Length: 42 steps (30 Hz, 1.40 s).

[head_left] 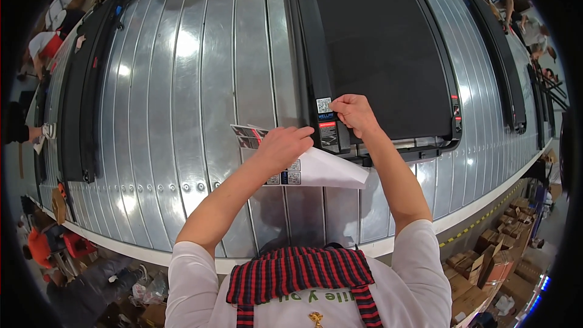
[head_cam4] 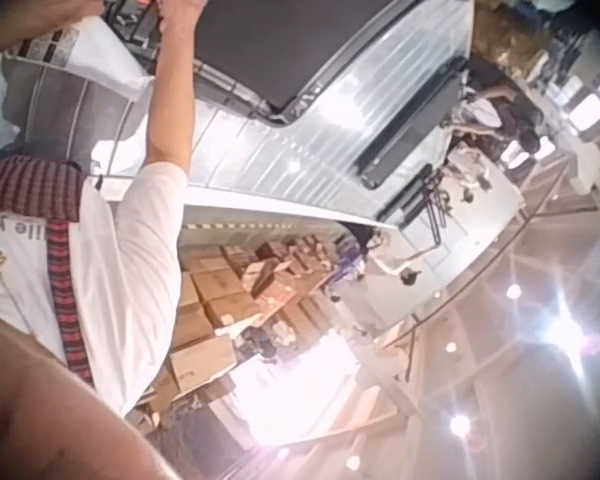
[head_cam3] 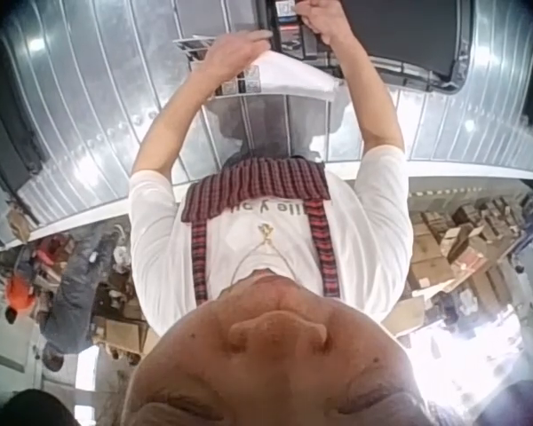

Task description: Peeling and applying stickers and labels to treadmills on an assembly line.

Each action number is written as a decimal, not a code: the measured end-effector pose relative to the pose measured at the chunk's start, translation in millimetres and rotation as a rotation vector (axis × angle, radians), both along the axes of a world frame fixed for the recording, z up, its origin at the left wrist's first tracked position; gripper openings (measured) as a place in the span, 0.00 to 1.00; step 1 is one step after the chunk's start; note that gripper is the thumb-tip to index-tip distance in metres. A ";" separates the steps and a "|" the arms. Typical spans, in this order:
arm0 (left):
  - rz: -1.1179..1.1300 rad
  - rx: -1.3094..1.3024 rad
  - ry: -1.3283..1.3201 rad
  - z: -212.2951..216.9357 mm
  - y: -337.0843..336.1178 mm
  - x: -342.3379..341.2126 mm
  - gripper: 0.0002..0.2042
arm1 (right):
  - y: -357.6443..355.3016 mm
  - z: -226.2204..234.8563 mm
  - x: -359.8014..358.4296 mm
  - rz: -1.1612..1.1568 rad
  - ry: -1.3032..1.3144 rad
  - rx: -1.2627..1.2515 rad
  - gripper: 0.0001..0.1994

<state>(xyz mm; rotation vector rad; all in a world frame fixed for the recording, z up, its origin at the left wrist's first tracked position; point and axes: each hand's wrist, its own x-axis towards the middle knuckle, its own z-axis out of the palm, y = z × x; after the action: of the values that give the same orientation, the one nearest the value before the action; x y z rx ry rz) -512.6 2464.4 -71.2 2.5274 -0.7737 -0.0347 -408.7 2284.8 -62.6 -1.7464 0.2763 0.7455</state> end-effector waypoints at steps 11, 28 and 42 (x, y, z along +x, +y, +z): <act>0.018 -0.018 0.000 9.1 -5.8 8.5 0.03 | 2.3 -0.5 -2.0 -0.036 -0.045 -0.004 0.04; 0.020 0.003 0.132 6.4 -13.5 16.4 0.02 | -1.3 -11.1 -6.2 -0.091 -0.120 0.088 0.03; 0.048 0.095 0.163 22.4 -5.8 -2.4 0.03 | -8.3 -5.5 1.9 0.016 0.019 0.114 0.04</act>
<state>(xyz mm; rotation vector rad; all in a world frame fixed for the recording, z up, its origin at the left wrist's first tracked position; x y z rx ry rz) -515.0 2458.6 -48.8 2.5918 -0.6607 -0.2642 -406.7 2276.5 -68.1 -1.6366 0.2287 0.7758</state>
